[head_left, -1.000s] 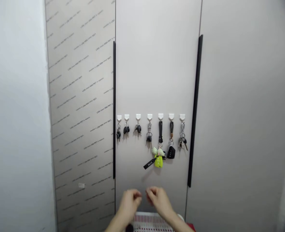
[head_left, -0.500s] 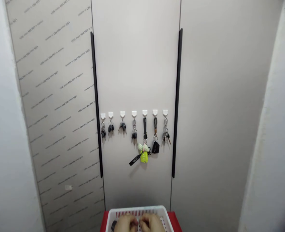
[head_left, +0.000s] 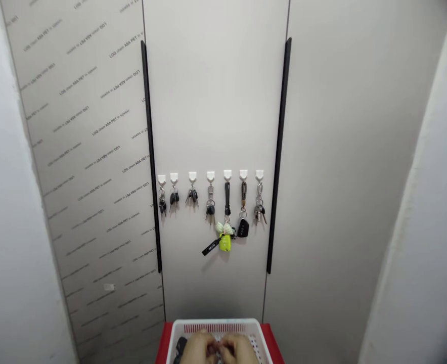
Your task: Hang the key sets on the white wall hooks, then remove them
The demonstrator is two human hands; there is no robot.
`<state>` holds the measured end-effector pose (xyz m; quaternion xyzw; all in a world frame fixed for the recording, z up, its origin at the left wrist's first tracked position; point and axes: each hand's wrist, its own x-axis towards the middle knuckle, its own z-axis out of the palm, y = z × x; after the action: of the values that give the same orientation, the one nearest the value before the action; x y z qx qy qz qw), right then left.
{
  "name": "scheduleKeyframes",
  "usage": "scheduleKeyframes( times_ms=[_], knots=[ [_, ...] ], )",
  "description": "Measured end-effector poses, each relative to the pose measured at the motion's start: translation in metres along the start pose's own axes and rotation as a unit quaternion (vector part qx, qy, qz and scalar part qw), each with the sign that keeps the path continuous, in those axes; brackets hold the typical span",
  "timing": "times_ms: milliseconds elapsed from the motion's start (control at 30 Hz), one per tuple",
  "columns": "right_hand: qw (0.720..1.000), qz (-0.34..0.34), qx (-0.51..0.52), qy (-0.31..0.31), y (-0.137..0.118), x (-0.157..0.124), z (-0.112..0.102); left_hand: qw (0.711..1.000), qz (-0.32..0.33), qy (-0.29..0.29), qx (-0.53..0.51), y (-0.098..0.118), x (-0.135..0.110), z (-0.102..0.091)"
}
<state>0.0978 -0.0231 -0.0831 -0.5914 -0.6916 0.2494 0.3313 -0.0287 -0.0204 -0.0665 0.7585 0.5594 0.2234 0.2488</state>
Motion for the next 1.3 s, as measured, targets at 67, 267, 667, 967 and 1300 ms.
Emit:
scheduleKeyframes(
  times_ms=[67,267,667,967,1300],
  knots=[
    [1.0,0.006,0.016,-0.012,-0.005,0.002,-0.002,1.0,-0.006,-0.001,-0.02,0.003,0.001,-0.001],
    [0.993,0.007,0.094,-0.065,-0.022,0.01,-0.024,0.988,-0.029,-0.051,-0.142,0.02,0.01,-0.031],
    [0.909,-0.178,0.363,0.103,-0.142,0.036,-0.147,0.822,0.175,0.108,-0.531,0.116,0.015,-0.145],
    [0.882,-0.223,0.402,0.104,-0.154,0.029,-0.153,0.806,0.23,0.078,-0.54,0.135,0.009,-0.151],
    [0.951,-0.092,0.294,0.018,-0.12,0.041,-0.135,0.87,0.097,0.054,-0.48,0.107,0.028,-0.129]
  ],
)
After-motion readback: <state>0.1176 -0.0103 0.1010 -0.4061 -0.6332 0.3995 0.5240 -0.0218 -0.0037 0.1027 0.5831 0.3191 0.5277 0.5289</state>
